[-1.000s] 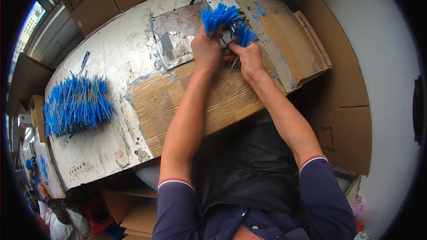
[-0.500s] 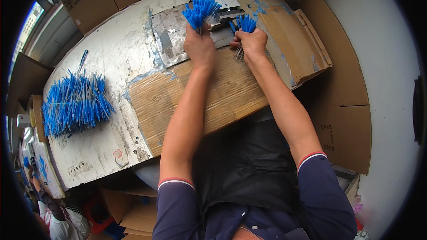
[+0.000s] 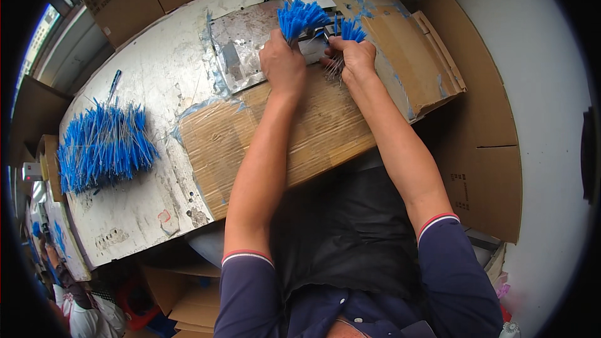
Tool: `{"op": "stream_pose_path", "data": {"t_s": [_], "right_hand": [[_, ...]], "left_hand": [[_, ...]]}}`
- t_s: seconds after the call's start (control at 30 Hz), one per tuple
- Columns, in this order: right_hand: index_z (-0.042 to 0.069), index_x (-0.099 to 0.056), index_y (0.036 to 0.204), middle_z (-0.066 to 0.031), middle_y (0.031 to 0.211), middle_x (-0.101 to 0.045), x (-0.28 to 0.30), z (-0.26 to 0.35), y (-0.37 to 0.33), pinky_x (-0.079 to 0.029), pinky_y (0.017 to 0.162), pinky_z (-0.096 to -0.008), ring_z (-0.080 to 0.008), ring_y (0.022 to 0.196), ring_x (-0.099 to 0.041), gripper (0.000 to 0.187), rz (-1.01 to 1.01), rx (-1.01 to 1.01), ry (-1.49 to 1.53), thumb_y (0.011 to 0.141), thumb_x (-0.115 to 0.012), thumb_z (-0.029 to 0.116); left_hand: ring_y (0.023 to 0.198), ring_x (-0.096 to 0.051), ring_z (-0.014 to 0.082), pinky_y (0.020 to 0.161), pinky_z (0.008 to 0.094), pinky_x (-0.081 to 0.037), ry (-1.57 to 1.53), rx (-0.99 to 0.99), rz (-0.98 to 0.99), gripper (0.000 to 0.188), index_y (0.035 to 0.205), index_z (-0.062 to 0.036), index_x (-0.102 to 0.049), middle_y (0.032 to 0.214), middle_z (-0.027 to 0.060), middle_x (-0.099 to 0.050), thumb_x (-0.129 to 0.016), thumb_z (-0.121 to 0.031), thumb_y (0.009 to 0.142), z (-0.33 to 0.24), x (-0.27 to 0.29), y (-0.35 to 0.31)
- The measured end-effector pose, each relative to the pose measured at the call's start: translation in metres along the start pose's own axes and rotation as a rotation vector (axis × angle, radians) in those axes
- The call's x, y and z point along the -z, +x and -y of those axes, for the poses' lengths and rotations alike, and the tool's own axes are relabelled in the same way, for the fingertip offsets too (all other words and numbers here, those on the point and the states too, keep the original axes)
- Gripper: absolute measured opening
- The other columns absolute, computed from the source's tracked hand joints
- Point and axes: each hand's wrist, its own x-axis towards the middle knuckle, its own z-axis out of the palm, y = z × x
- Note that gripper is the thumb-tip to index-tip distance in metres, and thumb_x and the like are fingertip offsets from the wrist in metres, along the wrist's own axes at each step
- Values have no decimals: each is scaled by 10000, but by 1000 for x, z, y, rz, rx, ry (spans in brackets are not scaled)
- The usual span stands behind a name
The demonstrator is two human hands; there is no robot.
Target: Using a workbench machine to trim and organize blue brush-like hygiene product components.
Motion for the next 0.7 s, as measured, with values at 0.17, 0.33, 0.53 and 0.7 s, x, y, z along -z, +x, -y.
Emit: {"op": "stream_pose_path", "data": {"t_s": [0.17, 0.33, 0.53, 0.7], "right_hand": [[7, -623, 900, -100, 820, -663, 13, -3, -7, -625, 488, -391, -204, 635, -653, 157, 70, 66, 14, 810, -742, -40], [28, -621, 897, -80, 775, -657, 24, 0, -10, -572, 450, -317, -160, 565, -626, 195, 137, 87, -79, 787, -768, -38], [33, -616, 887, -58, 712, -631, 34, 0, -12, -540, 431, -284, -139, 525, -603, 214, 179, 61, -162, 770, -781, -36], [38, -601, 867, -58, 707, -625, 39, 0, -15, -524, 419, -277, -140, 516, -598, 217, 170, 70, -181, 768, -776, -44]], "left_hand": [[823, -645, 441, 735, 550, -466, 84, -52, 40, 201, 976, -37, -589, 843, 221, -678, -704, -171, 879, 0, -2, -2], [831, -651, 435, 743, 552, -474, 127, -41, 101, 148, 960, -34, -595, 848, 218, -682, -672, -101, 855, -4, 0, 0], [854, -651, 422, 769, 538, -480, 158, -122, 128, 95, 914, -29, -612, 864, 197, -686, -611, -41, 820, -7, 2, -1], [853, -648, 388, 768, 503, -480, 225, -190, 123, 94, 892, -37, -612, 865, 179, -677, -605, -41, 799, -5, 0, -3]]}}
